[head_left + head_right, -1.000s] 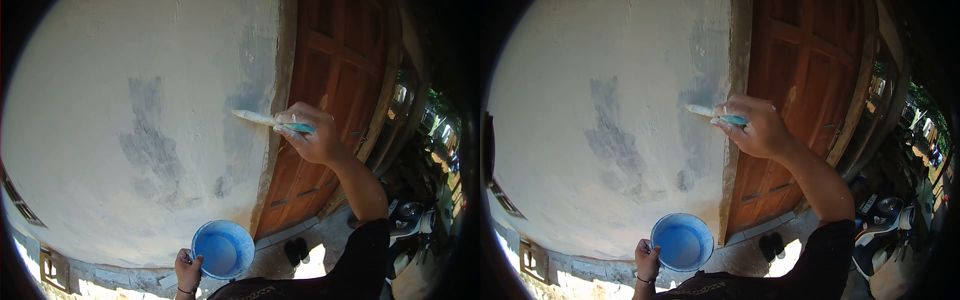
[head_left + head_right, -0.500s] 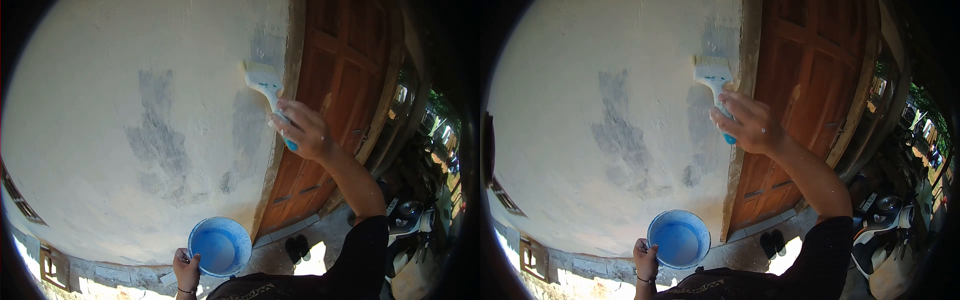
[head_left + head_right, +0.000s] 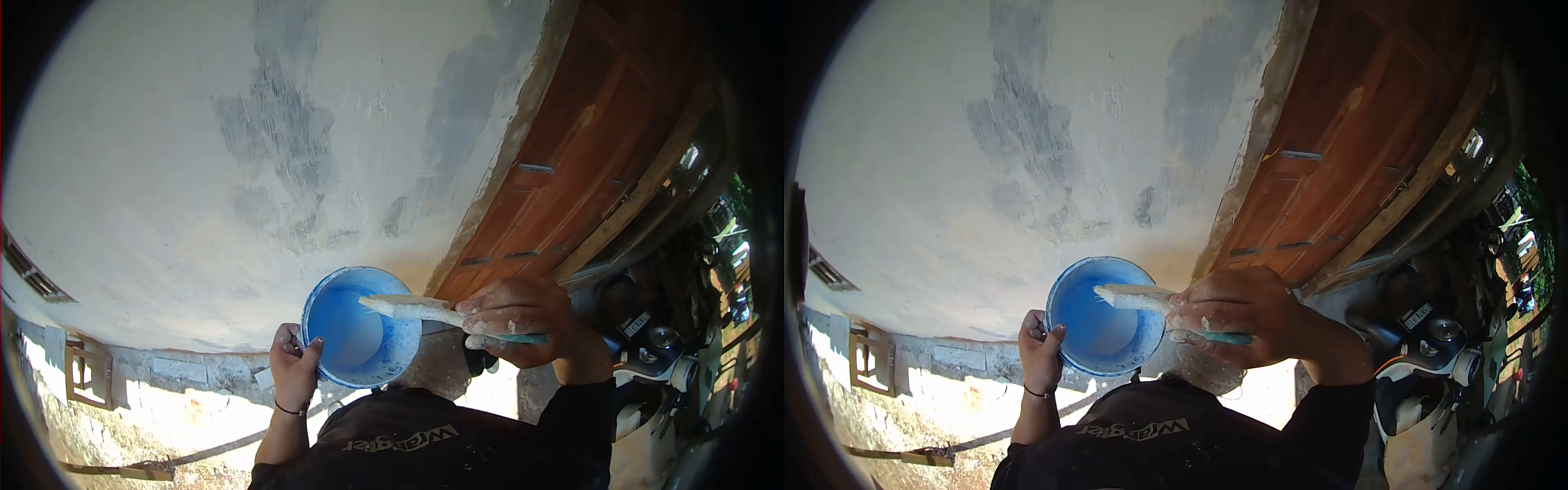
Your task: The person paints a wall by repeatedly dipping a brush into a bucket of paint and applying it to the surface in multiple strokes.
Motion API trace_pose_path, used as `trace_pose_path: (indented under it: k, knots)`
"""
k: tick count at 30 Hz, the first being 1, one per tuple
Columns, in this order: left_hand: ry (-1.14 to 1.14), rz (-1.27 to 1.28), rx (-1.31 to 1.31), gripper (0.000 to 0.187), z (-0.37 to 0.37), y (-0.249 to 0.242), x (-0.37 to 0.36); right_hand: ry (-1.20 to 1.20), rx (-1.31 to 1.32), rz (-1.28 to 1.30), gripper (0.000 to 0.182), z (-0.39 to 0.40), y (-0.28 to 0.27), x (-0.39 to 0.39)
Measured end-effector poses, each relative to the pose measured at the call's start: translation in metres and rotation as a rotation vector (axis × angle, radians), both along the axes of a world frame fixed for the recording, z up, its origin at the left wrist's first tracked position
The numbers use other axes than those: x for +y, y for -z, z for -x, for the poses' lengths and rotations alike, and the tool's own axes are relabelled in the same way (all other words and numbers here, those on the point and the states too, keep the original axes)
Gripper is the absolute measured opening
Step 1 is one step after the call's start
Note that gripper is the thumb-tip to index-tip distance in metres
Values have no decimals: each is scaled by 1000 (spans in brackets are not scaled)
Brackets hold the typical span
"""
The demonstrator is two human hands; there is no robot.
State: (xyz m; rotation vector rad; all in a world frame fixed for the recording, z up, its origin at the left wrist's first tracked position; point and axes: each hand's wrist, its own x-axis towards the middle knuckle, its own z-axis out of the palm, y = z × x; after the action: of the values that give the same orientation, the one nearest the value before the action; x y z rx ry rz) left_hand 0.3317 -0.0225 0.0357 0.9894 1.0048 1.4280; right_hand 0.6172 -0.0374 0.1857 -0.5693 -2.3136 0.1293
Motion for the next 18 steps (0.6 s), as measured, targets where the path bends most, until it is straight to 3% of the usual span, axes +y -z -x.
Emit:
trace_pose_path:
  k: [4,9,18]
  knots:
    - [34,-14,83,20,2,-9,1,-148,-130,218,27,39,22,17]
    - [44,-38,61,22,3,-6,-1,-123,-284,491,31,68,63,41]
    - [50,-5,65,22,8,-6,-6,-54,-336,579,29,76,100,59]
